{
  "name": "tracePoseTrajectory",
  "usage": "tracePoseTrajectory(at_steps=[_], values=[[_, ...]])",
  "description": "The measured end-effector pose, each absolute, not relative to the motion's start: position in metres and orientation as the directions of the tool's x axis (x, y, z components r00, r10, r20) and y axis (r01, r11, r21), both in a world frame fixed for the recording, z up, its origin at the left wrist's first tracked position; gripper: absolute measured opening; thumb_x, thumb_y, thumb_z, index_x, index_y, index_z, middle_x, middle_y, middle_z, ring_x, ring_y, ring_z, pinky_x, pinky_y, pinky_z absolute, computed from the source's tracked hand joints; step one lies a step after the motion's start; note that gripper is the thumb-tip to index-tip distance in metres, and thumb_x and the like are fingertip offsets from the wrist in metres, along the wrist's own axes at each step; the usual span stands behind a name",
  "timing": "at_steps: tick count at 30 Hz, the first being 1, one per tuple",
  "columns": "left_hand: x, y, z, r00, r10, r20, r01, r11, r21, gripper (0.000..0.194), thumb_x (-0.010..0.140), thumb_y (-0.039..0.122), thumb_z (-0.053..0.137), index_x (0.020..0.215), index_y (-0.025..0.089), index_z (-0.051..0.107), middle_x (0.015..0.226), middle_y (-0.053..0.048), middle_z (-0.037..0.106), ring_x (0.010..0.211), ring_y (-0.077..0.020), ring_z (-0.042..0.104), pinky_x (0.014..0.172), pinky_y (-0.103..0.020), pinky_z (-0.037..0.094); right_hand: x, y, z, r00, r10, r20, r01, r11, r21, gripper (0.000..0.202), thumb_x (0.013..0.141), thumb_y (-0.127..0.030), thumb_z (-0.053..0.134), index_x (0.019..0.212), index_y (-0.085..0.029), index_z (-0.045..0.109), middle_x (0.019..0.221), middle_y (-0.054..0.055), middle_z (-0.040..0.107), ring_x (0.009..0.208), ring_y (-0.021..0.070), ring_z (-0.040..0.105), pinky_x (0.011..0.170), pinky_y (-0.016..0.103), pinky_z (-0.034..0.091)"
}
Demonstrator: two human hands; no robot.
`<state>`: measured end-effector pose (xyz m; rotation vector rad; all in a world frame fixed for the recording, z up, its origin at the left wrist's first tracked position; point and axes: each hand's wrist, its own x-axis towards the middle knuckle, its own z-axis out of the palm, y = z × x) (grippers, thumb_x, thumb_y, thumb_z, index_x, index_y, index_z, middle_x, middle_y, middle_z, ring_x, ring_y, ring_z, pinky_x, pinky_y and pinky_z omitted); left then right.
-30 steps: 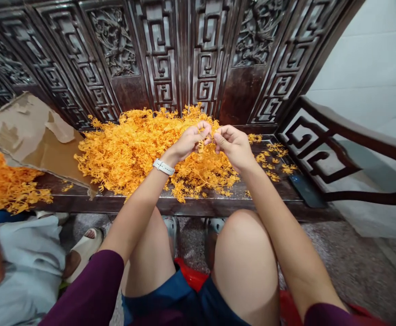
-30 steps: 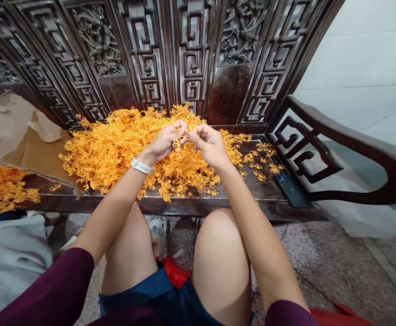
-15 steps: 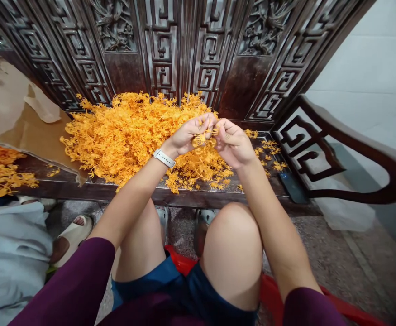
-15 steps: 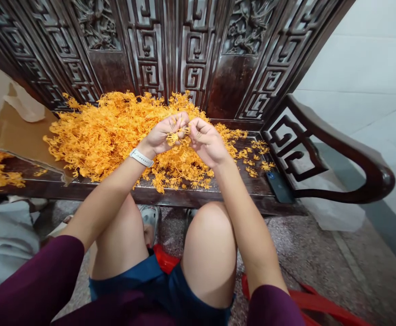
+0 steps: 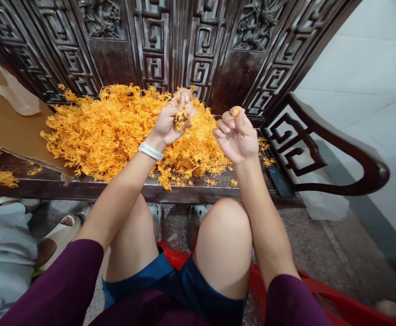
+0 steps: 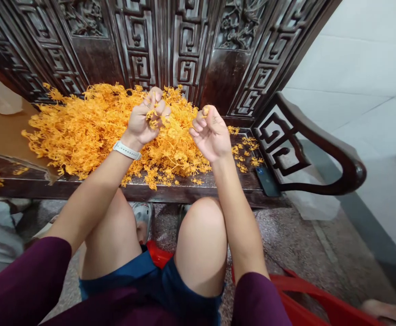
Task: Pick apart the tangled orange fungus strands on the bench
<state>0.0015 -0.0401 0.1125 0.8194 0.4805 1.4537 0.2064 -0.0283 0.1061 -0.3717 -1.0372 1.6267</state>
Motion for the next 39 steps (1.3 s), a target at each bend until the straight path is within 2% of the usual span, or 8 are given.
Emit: tracePoseTrajectory(at_steps=[5, 10, 13, 19, 25, 33, 36, 39], values=[[-0.001, -0.030, 0.097, 0.142, 0.975, 0.169, -0.482, -0.081, 0.872, 0.018, 0.107, 0.027, 0.067, 0.092, 0.021, 0.060, 0.071, 0.004, 0.054, 0.056, -0.0033, 0.052, 0.051, -0.015, 0.042, 0.219, -0.001, 0.086, -0.205, 0.979, 0.010, -0.603, -0.118, -0.789, 0.034, 0.087, -0.030, 0.094, 0.085, -0.026, 0.061, 0.067, -0.008, 0.054, 0.052, 0.0060, 0.048, 0.045, 0.018, 0.045], [0.004, -0.022, 0.085, 0.138, 0.983, 0.119, -0.426, -0.049, 0.903, 0.019, 0.111, 0.029, 0.063, 0.094, 0.020, 0.059, 0.075, 0.003, 0.057, 0.061, -0.0048, 0.058, 0.052, -0.016, 0.042, 0.236, 0.024, 0.062, 0.052, 0.975, -0.214, -0.812, -0.084, -0.578, 0.032, 0.102, -0.054, 0.069, 0.089, -0.024, 0.064, 0.093, 0.003, 0.073, 0.071, 0.0092, 0.071, 0.057, 0.017, 0.063], [0.004, -0.022, 0.086, 0.166, 0.979, 0.115, -0.430, -0.033, 0.902, 0.018, 0.112, 0.028, 0.060, 0.095, 0.020, 0.059, 0.077, 0.002, 0.063, 0.058, -0.0038, 0.054, 0.055, -0.016, 0.046, 0.242, 0.033, 0.055, 0.109, 0.952, -0.284, -0.864, -0.051, -0.502, 0.029, 0.106, -0.048, 0.059, 0.091, -0.024, 0.064, 0.101, 0.006, 0.075, 0.076, 0.0110, 0.074, 0.058, 0.018, 0.066], [0.004, -0.025, 0.090, 0.180, 0.978, 0.106, -0.414, -0.022, 0.910, 0.021, 0.113, 0.026, 0.058, 0.093, 0.021, 0.057, 0.074, 0.003, 0.062, 0.058, -0.0040, 0.055, 0.055, -0.015, 0.045, 0.245, 0.043, 0.049, 0.093, 0.975, -0.202, -0.782, -0.054, -0.621, 0.015, 0.092, -0.008, 0.072, 0.088, -0.022, 0.068, 0.086, -0.004, 0.075, 0.062, 0.0027, 0.065, 0.055, 0.009, 0.059], [0.004, -0.026, 0.090, 0.195, 0.974, 0.111, -0.402, -0.024, 0.915, 0.021, 0.113, 0.025, 0.058, 0.092, 0.021, 0.057, 0.074, 0.003, 0.063, 0.059, -0.0038, 0.056, 0.055, -0.014, 0.046, 0.243, 0.035, 0.049, -0.087, 0.985, -0.152, -0.650, -0.171, -0.740, 0.013, 0.091, -0.024, 0.089, 0.093, -0.027, 0.077, 0.102, -0.006, 0.084, 0.065, 0.0030, 0.066, 0.059, 0.014, 0.060], [0.002, -0.027, 0.093, 0.199, 0.972, 0.125, -0.398, -0.036, 0.916, 0.022, 0.115, 0.022, 0.053, 0.094, 0.020, 0.053, 0.075, 0.004, 0.064, 0.058, -0.0017, 0.058, 0.057, -0.013, 0.044, 0.246, 0.007, 0.063, -0.336, 0.942, 0.021, -0.246, -0.066, -0.967, 0.020, 0.084, -0.031, 0.095, 0.087, -0.022, 0.078, 0.080, 0.001, 0.076, 0.065, 0.0094, 0.064, 0.057, 0.019, 0.054], [0.002, -0.027, 0.092, 0.178, 0.977, 0.116, -0.361, -0.045, 0.932, 0.021, 0.116, 0.025, 0.053, 0.096, 0.020, 0.052, 0.078, 0.004, 0.064, 0.056, -0.0005, 0.055, 0.058, -0.012, 0.044, 0.247, 0.007, 0.067, -0.321, 0.945, -0.056, -0.493, -0.217, -0.842, 0.004, 0.096, -0.020, 0.075, 0.095, -0.024, 0.073, 0.080, 0.000, 0.076, 0.064, 0.0111, 0.063, 0.055, 0.021, 0.054], [0.001, -0.024, 0.088, 0.149, 0.984, 0.097, -0.302, -0.048, 0.952, 0.019, 0.114, 0.030, 0.056, 0.099, 0.020, 0.054, 0.078, 0.004, 0.062, 0.060, -0.0018, 0.060, 0.063, -0.014, 0.049, 0.250, 0.014, 0.071, -0.273, 0.956, -0.104, -0.786, -0.284, -0.548, 0.018, 0.107, -0.036, 0.052, 0.107, -0.027, 0.067, 0.083, 0.001, 0.076, 0.063, 0.0161, 0.064, 0.054, 0.028, 0.055]])
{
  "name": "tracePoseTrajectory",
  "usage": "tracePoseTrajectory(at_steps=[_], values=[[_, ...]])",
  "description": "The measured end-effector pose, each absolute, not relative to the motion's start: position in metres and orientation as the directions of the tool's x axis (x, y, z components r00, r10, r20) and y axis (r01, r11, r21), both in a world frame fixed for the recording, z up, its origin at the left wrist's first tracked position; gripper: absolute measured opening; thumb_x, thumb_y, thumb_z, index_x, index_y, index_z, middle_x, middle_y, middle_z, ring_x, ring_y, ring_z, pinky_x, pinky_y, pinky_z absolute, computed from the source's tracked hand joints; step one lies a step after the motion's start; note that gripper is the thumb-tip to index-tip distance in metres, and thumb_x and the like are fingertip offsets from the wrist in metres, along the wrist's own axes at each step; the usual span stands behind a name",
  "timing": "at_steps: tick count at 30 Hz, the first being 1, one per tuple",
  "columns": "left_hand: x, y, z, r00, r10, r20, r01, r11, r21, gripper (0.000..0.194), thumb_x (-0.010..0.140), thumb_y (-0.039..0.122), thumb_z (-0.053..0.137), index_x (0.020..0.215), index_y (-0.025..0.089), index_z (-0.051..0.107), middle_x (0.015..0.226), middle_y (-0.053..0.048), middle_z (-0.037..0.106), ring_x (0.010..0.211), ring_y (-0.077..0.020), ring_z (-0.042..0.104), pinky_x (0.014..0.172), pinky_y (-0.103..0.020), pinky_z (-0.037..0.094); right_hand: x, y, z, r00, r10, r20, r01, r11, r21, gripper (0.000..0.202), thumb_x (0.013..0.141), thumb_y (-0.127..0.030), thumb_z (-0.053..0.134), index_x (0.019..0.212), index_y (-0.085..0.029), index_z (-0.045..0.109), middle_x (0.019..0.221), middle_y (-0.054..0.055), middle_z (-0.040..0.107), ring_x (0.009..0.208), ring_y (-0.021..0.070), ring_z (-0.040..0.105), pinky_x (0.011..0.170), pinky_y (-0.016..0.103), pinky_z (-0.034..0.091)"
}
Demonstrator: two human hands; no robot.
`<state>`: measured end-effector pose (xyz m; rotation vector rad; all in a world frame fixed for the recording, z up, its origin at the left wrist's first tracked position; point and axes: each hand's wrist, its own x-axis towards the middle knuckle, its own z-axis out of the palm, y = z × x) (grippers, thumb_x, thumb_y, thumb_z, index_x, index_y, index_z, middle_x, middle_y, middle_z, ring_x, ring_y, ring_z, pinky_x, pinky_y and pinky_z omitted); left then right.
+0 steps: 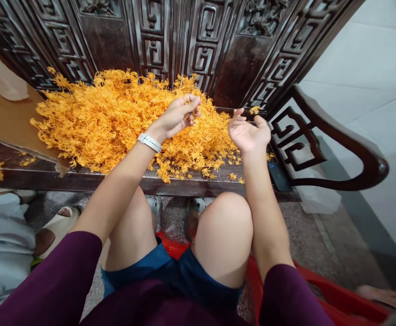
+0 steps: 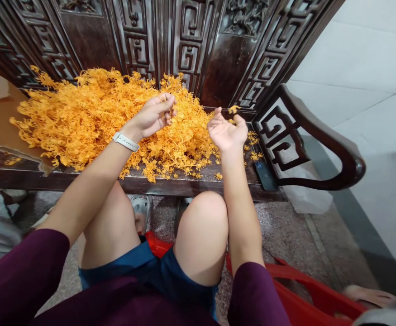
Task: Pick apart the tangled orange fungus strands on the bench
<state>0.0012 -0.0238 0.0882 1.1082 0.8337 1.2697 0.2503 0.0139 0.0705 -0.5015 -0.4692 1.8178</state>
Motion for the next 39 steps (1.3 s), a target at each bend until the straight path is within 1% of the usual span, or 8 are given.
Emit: tracePoseTrajectory(at_steps=[3, 8, 16, 19, 24, 27, 33, 39], values=[[0.001, -0.020, 0.083, 0.120, 0.989, 0.088, -0.281, -0.051, 0.958, 0.020, 0.111, 0.033, 0.064, 0.098, 0.020, 0.058, 0.079, 0.002, 0.061, 0.076, -0.0082, 0.072, 0.069, -0.018, 0.055, 0.250, 0.017, 0.071, -0.214, 0.966, -0.143, -0.817, -0.257, -0.516, 0.027, 0.107, -0.049, 0.051, 0.112, -0.028, 0.067, 0.077, 0.000, 0.073, 0.061, 0.0186, 0.062, 0.053, 0.031, 0.052], [0.001, -0.020, 0.082, 0.160, 0.983, 0.089, -0.321, -0.034, 0.947, 0.019, 0.109, 0.034, 0.068, 0.099, 0.019, 0.062, 0.084, 0.000, 0.067, 0.070, -0.0062, 0.066, 0.064, -0.018, 0.051, 0.235, 0.008, 0.075, -0.167, 0.971, -0.169, -0.607, -0.237, -0.759, 0.022, 0.099, -0.049, 0.070, 0.099, -0.027, 0.067, 0.076, -0.004, 0.069, 0.058, 0.0124, 0.057, 0.057, 0.027, 0.050], [0.008, -0.021, 0.075, 0.173, 0.976, 0.134, -0.247, -0.088, 0.965, 0.014, 0.097, 0.020, 0.082, 0.102, 0.018, 0.069, 0.091, -0.002, 0.070, 0.085, -0.0114, 0.070, 0.077, -0.024, 0.053, 0.199, -0.017, 0.076, -0.209, 0.978, 0.025, -0.284, -0.037, -0.958, 0.042, 0.084, -0.053, 0.098, 0.091, -0.028, 0.065, 0.072, -0.005, 0.064, 0.060, 0.0105, 0.056, 0.050, 0.022, 0.043], [0.009, -0.019, 0.073, 0.161, 0.966, 0.203, -0.168, -0.176, 0.970, 0.019, 0.095, 0.029, 0.086, 0.099, 0.018, 0.070, 0.085, -0.002, 0.067, 0.077, -0.0117, 0.065, 0.076, -0.027, 0.052, 0.192, -0.023, 0.075, -0.256, 0.964, 0.065, -0.245, 0.000, -0.969, 0.043, 0.079, -0.047, 0.103, 0.090, -0.028, 0.065, 0.073, -0.004, 0.063, 0.066, 0.0119, 0.059, 0.052, 0.022, 0.045], [0.011, -0.024, 0.078, 0.243, 0.894, 0.377, 0.073, -0.405, 0.911, 0.044, 0.096, 0.062, 0.078, 0.084, 0.021, 0.070, 0.078, -0.004, 0.066, 0.078, -0.0151, 0.061, 0.081, -0.031, 0.057, 0.194, -0.022, 0.075, -0.225, 0.962, 0.154, -0.234, 0.100, -0.967, 0.043, 0.084, -0.053, 0.098, 0.082, -0.026, 0.064, 0.071, -0.003, 0.062, 0.063, 0.0115, 0.056, 0.053, 0.024, 0.050], [0.011, -0.028, 0.081, 0.346, 0.857, 0.382, 0.057, -0.426, 0.903, 0.055, 0.097, 0.071, 0.071, 0.077, 0.020, 0.069, 0.076, -0.005, 0.067, 0.082, -0.0166, 0.064, 0.087, -0.034, 0.058, 0.196, -0.022, 0.076, -0.255, 0.953, 0.162, -0.218, 0.107, -0.970, 0.046, 0.085, -0.060, 0.095, 0.082, -0.027, 0.063, 0.070, -0.004, 0.061, 0.064, 0.0120, 0.059, 0.053, 0.024, 0.051], [0.015, -0.031, 0.084, 0.264, 0.948, 0.179, -0.175, -0.135, 0.975, 0.038, 0.099, 0.043, 0.082, 0.077, 0.019, 0.063, 0.072, -0.002, 0.063, 0.073, -0.0129, 0.067, 0.074, -0.029, 0.055, 0.188, -0.031, 0.082, -0.301, 0.953, 0.042, -0.360, -0.073, -0.930, 0.049, 0.087, -0.070, 0.088, 0.085, -0.028, 0.062, 0.067, -0.005, 0.055, 0.061, 0.0120, 0.057, 0.050, 0.024, 0.050], [0.021, -0.037, 0.093, 0.198, 0.959, 0.202, -0.289, -0.140, 0.947, 0.031, 0.108, 0.030, 0.069, 0.082, 0.020, 0.057, 0.073, 0.001, 0.060, 0.074, -0.0094, 0.066, 0.072, -0.023, 0.054, 0.180, -0.036, 0.091, -0.304, 0.947, 0.105, -0.462, -0.050, -0.885, 0.049, 0.092, -0.072, 0.082, 0.084, -0.030, 0.059, 0.065, -0.005, 0.048, 0.059, 0.0133, 0.049, 0.050, 0.027, 0.053]])
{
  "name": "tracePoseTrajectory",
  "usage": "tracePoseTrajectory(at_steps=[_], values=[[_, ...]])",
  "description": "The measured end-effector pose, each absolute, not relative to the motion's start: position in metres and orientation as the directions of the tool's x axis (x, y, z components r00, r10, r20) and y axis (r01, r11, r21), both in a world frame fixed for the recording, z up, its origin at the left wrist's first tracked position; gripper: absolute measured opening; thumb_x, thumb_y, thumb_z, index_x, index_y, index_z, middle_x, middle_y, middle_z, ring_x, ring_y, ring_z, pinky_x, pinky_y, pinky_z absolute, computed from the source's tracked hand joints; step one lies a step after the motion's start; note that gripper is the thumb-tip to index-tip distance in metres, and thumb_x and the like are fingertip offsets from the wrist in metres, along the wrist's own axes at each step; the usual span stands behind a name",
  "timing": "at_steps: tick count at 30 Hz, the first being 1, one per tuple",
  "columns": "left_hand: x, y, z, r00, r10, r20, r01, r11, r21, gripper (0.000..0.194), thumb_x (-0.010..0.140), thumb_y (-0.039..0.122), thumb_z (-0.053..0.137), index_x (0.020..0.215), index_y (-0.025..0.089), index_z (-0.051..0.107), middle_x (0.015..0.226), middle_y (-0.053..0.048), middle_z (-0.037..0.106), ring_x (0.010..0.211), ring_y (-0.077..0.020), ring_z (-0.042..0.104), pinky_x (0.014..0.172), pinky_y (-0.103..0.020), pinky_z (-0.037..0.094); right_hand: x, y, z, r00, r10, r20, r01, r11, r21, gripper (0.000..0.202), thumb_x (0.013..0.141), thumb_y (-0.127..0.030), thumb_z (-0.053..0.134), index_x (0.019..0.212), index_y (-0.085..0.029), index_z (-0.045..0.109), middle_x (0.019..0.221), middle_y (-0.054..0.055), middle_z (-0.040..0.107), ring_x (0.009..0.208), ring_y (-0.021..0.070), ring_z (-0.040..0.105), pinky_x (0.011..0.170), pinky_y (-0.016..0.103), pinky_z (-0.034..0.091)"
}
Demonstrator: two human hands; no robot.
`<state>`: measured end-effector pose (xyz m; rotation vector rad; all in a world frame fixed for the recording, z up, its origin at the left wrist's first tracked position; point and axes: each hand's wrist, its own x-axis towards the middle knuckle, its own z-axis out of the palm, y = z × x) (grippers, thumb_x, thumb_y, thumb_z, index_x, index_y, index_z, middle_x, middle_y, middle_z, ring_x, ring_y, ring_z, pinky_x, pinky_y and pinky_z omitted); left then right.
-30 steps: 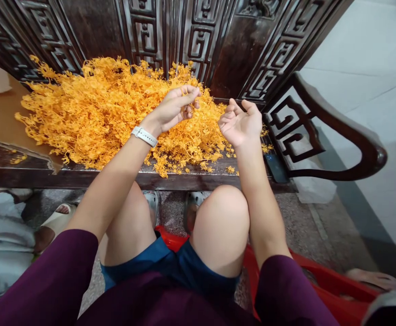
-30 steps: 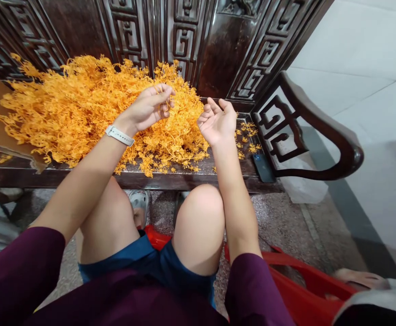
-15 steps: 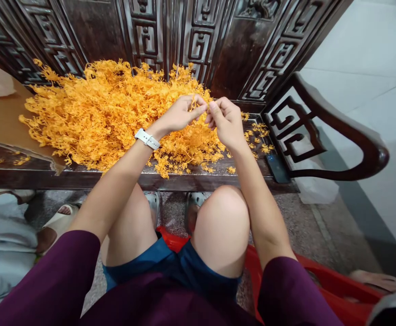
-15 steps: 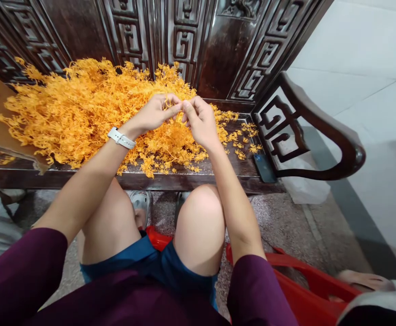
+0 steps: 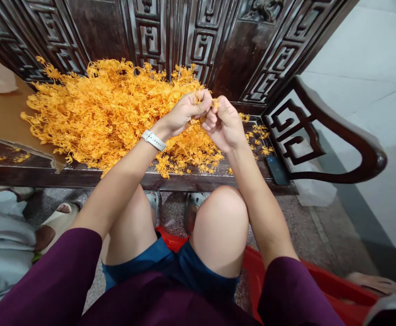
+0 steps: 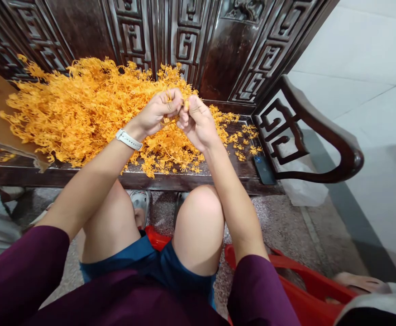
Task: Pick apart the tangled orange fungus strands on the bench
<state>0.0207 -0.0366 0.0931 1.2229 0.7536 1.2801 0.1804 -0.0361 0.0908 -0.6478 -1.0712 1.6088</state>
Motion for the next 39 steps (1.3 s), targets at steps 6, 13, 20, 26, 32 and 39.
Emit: tracePoseTrajectory(at_steps=[6, 13, 20, 26, 32, 39], values=[[-0.007, -0.018, 0.091, -0.034, 0.974, 0.223, -0.333, -0.221, 0.917, 0.031, 0.112, 0.049, 0.060, 0.096, 0.023, 0.064, 0.075, 0.002, 0.054, 0.074, -0.0078, 0.065, 0.070, -0.020, 0.056, 0.200, -0.033, 0.097, -0.238, 0.952, 0.194, -0.452, 0.069, -0.890, 0.050, 0.093, -0.068, 0.084, 0.078, -0.029, 0.056, 0.063, -0.004, 0.045, 0.056, 0.0129, 0.044, 0.046, 0.024, 0.049], [-0.023, 0.002, 0.072, -0.084, 0.984, 0.155, -0.274, -0.172, 0.946, 0.038, 0.101, 0.061, 0.074, 0.101, 0.023, 0.066, 0.091, -0.003, 0.067, 0.085, -0.0120, 0.071, 0.076, -0.026, 0.055, 0.213, -0.023, 0.085, -0.337, 0.941, 0.002, -0.414, -0.146, -0.899, 0.032, 0.083, -0.032, 0.100, 0.097, -0.028, 0.071, 0.070, -0.008, 0.064, 0.058, 0.0087, 0.058, 0.052, 0.023, 0.050], [-0.022, -0.002, 0.075, -0.028, 0.989, 0.143, -0.341, -0.144, 0.929, 0.030, 0.107, 0.050, 0.069, 0.103, 0.020, 0.065, 0.094, -0.001, 0.070, 0.071, -0.0056, 0.065, 0.075, -0.024, 0.054, 0.222, -0.002, 0.082, -0.227, 0.974, 0.000, -0.704, -0.163, -0.691, 0.051, 0.084, -0.068, 0.088, 0.113, -0.029, 0.073, 0.080, -0.003, 0.075, 0.065, 0.0161, 0.065, 0.055, 0.030, 0.055], [-0.008, -0.015, 0.084, 0.033, 0.990, 0.139, -0.339, -0.120, 0.933, 0.015, 0.109, 0.033, 0.066, 0.100, 0.022, 0.064, 0.092, -0.001, 0.075, 0.072, -0.0060, 0.065, 0.074, -0.020, 0.055, 0.203, -0.023, 0.081, -0.191, 0.978, 0.085, -0.378, 0.007, -0.926, 0.033, 0.082, -0.049, 0.097, 0.096, -0.030, 0.074, 0.071, -0.006, 0.062, 0.055, 0.0077, 0.048, 0.046, 0.020, 0.041], [-0.001, -0.023, 0.086, 0.157, 0.968, 0.194, -0.382, -0.122, 0.916, 0.012, 0.104, 0.024, 0.072, 0.102, 0.020, 0.061, 0.096, -0.001, 0.078, 0.082, -0.0060, 0.073, 0.086, -0.021, 0.060, 0.193, -0.023, 0.069, -0.228, 0.896, 0.381, -0.036, 0.383, -0.923, 0.041, 0.082, -0.064, 0.095, 0.097, -0.030, 0.077, 0.069, -0.005, 0.058, 0.061, 0.0111, 0.045, 0.055, 0.027, 0.039], [-0.006, -0.017, 0.081, 0.182, 0.959, 0.219, -0.222, -0.177, 0.959, 0.025, 0.094, 0.030, 0.084, 0.106, 0.022, 0.064, 0.093, 0.000, 0.074, 0.074, -0.0063, 0.065, 0.076, -0.024, 0.053, 0.195, -0.011, 0.062, -0.210, 0.832, 0.514, 0.044, 0.533, -0.845, 0.064, 0.081, -0.086, 0.081, 0.091, -0.023, 0.072, 0.072, -0.001, 0.068, 0.064, 0.0146, 0.056, 0.061, 0.033, 0.044]])
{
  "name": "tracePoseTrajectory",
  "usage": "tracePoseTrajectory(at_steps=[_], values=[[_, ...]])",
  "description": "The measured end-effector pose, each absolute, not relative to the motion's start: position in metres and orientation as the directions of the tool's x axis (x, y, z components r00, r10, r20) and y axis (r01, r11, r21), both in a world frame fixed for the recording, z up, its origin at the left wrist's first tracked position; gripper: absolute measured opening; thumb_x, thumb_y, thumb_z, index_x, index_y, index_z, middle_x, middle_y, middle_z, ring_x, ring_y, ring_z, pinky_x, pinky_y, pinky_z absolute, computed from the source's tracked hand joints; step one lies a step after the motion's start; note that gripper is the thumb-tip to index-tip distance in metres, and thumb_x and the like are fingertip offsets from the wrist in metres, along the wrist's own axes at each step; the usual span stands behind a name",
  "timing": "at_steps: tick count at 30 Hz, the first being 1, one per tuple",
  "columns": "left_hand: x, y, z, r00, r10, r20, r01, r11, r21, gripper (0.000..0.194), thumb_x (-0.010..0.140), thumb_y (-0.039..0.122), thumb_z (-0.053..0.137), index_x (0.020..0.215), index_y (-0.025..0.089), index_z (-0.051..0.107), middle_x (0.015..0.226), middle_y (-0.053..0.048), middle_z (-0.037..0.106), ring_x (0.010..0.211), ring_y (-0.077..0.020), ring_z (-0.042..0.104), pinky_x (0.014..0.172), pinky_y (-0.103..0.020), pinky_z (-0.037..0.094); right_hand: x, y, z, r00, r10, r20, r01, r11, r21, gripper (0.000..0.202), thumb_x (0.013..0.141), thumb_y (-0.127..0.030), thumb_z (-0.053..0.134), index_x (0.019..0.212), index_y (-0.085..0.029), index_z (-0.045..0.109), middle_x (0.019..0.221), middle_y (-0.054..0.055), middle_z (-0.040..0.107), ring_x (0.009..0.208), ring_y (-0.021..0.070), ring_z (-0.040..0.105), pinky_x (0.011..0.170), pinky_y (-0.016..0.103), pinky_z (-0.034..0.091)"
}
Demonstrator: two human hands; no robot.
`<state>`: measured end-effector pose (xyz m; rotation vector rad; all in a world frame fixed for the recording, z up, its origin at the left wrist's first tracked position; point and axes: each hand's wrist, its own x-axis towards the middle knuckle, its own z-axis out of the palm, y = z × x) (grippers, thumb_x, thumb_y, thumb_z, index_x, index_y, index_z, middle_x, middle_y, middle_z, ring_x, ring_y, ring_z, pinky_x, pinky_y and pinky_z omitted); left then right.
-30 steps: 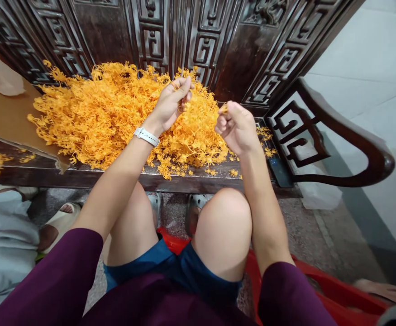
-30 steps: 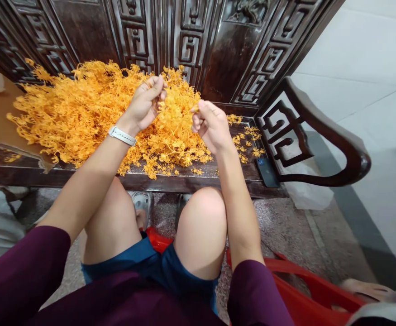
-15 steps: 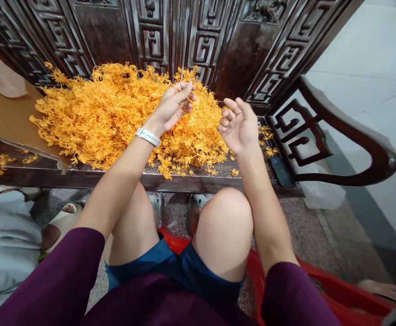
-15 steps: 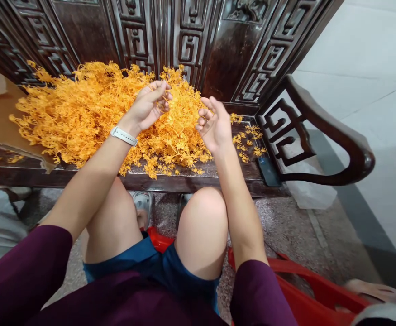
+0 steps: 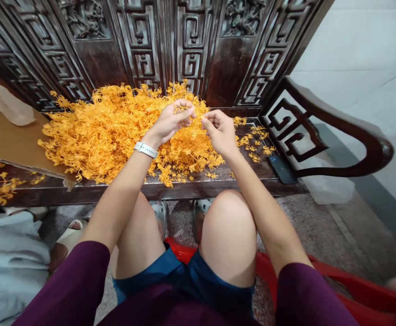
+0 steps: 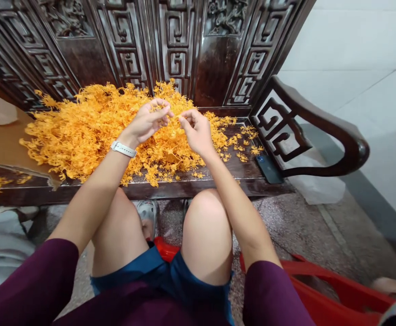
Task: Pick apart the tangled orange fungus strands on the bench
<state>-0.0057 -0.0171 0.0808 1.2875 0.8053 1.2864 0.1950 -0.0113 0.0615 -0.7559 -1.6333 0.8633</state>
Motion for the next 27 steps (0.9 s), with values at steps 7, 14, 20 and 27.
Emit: tracePoseTrajectory(at_steps=[7, 14, 20, 27], values=[[-0.012, -0.013, 0.082, 0.378, 0.828, 0.414, 0.229, -0.517, 0.825, 0.055, 0.083, 0.071, 0.087, 0.086, 0.017, 0.076, 0.088, -0.004, 0.073, 0.086, -0.0150, 0.062, 0.088, -0.033, 0.049, 0.185, -0.019, 0.061, -0.290, 0.898, 0.330, -0.087, 0.319, -0.944, 0.066, 0.070, -0.082, 0.093, 0.081, -0.023, 0.066, 0.068, -0.002, 0.066, 0.051, 0.0112, 0.053, 0.048, 0.029, 0.039], [-0.024, -0.014, 0.083, 0.546, 0.781, 0.303, 0.148, -0.446, 0.883, 0.055, 0.084, 0.070, 0.086, 0.076, 0.017, 0.072, 0.074, 0.001, 0.064, 0.074, -0.0113, 0.054, 0.078, -0.032, 0.042, 0.183, -0.023, 0.063, -0.375, 0.885, 0.276, -0.194, 0.217, -0.957, 0.057, 0.083, -0.070, 0.091, 0.082, -0.022, 0.061, 0.071, -0.003, 0.064, 0.056, 0.0091, 0.055, 0.051, 0.025, 0.041], [-0.029, -0.017, 0.083, 0.679, 0.697, 0.233, -0.068, -0.256, 0.964, 0.049, 0.082, 0.059, 0.093, 0.072, 0.019, 0.066, 0.082, -0.002, 0.069, 0.082, -0.0150, 0.068, 0.088, -0.036, 0.054, 0.177, -0.028, 0.063, -0.524, 0.811, 0.261, -0.219, 0.168, -0.961, 0.064, 0.083, -0.079, 0.086, 0.082, -0.022, 0.057, 0.070, -0.005, 0.056, 0.058, 0.0086, 0.052, 0.053, 0.024, 0.042], [-0.030, -0.015, 0.078, 0.684, 0.673, 0.281, -0.121, -0.276, 0.954, 0.050, 0.077, 0.059, 0.097, 0.068, 0.018, 0.069, 0.084, -0.005, 0.067, 0.088, -0.0177, 0.067, 0.092, -0.039, 0.056, 0.177, -0.035, 0.066, -0.583, 0.784, 0.213, -0.238, 0.086, -0.967, 0.056, 0.088, -0.070, 0.087, 0.083, -0.023, 0.056, 0.071, -0.005, 0.048, 0.060, 0.0084, 0.047, 0.055, 0.024, 0.041]])
